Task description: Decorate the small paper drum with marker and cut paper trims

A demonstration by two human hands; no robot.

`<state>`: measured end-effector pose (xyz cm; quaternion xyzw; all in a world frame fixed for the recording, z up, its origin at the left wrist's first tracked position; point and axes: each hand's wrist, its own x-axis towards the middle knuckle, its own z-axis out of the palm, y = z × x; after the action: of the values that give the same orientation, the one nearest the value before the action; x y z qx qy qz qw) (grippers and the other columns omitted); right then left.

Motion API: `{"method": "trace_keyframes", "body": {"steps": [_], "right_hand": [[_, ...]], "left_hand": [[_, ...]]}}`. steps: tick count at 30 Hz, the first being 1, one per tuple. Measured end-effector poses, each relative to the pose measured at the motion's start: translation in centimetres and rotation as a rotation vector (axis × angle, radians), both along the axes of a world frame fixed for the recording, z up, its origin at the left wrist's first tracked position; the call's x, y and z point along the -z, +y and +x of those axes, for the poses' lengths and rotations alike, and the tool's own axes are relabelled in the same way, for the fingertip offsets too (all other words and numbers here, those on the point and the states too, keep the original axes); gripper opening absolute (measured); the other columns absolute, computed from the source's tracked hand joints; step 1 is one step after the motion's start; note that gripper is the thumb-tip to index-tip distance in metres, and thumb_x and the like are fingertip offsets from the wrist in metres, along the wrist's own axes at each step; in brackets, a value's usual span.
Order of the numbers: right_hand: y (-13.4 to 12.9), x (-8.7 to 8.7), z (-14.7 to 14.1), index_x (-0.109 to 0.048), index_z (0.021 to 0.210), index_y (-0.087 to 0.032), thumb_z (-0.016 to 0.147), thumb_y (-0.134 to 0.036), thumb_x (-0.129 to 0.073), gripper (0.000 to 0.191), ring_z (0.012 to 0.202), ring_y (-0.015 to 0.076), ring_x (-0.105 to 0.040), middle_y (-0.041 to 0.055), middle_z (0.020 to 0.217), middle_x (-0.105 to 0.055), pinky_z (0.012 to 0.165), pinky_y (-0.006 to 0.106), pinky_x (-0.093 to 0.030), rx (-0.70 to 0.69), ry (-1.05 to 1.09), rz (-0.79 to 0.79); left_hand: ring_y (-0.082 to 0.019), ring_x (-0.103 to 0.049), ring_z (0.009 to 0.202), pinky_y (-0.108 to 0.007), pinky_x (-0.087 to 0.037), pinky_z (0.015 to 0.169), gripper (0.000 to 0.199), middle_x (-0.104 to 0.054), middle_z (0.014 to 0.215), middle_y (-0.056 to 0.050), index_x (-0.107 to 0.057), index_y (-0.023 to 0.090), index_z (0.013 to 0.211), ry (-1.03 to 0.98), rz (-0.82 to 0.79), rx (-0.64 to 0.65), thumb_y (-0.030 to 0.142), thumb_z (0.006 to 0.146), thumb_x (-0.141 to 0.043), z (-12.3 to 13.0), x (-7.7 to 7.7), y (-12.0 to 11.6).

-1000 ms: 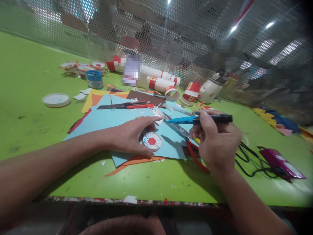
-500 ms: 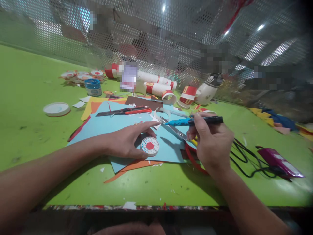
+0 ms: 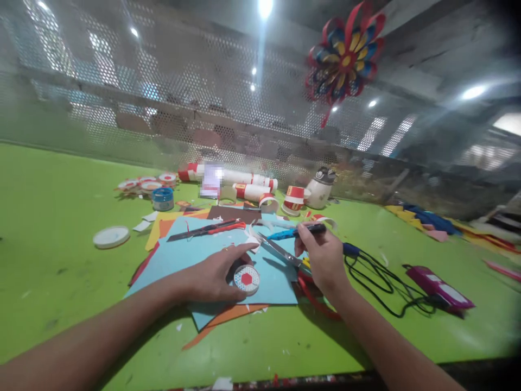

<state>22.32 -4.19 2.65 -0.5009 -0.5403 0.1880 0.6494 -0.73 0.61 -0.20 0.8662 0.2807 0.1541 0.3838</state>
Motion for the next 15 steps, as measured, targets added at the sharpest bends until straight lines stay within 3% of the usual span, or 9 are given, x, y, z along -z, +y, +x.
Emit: {"method": "trace_keyframes", "body": {"steps": [5,9,15], "right_hand": [[1.5,-1.8,0.9,-0.061,0.083,-0.017,0.081,-0.04,-0.07,0.025,0.044,0.01,-0.054,-0.0051,0.054,-0.059,0.047,0.024,-0.046,-0.007,-0.034,0.01],[4.2,-3.1,1.1,-0.06,0.081,-0.016,0.077,-0.045,-0.071,0.03,0.041,0.0103,-0.054,-0.0039,0.055,-0.06,0.043,0.024,-0.045,-0.021,-0.064,-0.01],[8.0,-3.6,-0.6,-0.058,0.079,-0.018,0.076,-0.051,-0.068,0.035,0.039,0.0111,-0.053,-0.0044,0.054,-0.059,0.04,0.025,-0.047,-0.056,-0.096,-0.026]], "left_hand": [[-0.028,-0.057,0.112,-0.042,-0.046,0.1,0.091,-0.057,0.128,-0.012,-0.028,0.018,0.149,-0.017,0.002,0.008,0.034,0.069,-0.068,0.0,-0.1,-0.1],[-0.029,-0.054,0.117,-0.044,-0.043,0.104,0.093,-0.057,0.129,-0.013,-0.031,0.018,0.149,-0.023,0.019,0.024,0.034,0.066,-0.07,-0.1,0.0,-0.1],[-0.031,-0.055,0.118,-0.044,-0.042,0.105,0.095,-0.059,0.13,-0.013,-0.034,0.015,0.148,-0.032,0.056,0.034,0.034,0.064,-0.072,-0.1,0.2,0.0]]}}
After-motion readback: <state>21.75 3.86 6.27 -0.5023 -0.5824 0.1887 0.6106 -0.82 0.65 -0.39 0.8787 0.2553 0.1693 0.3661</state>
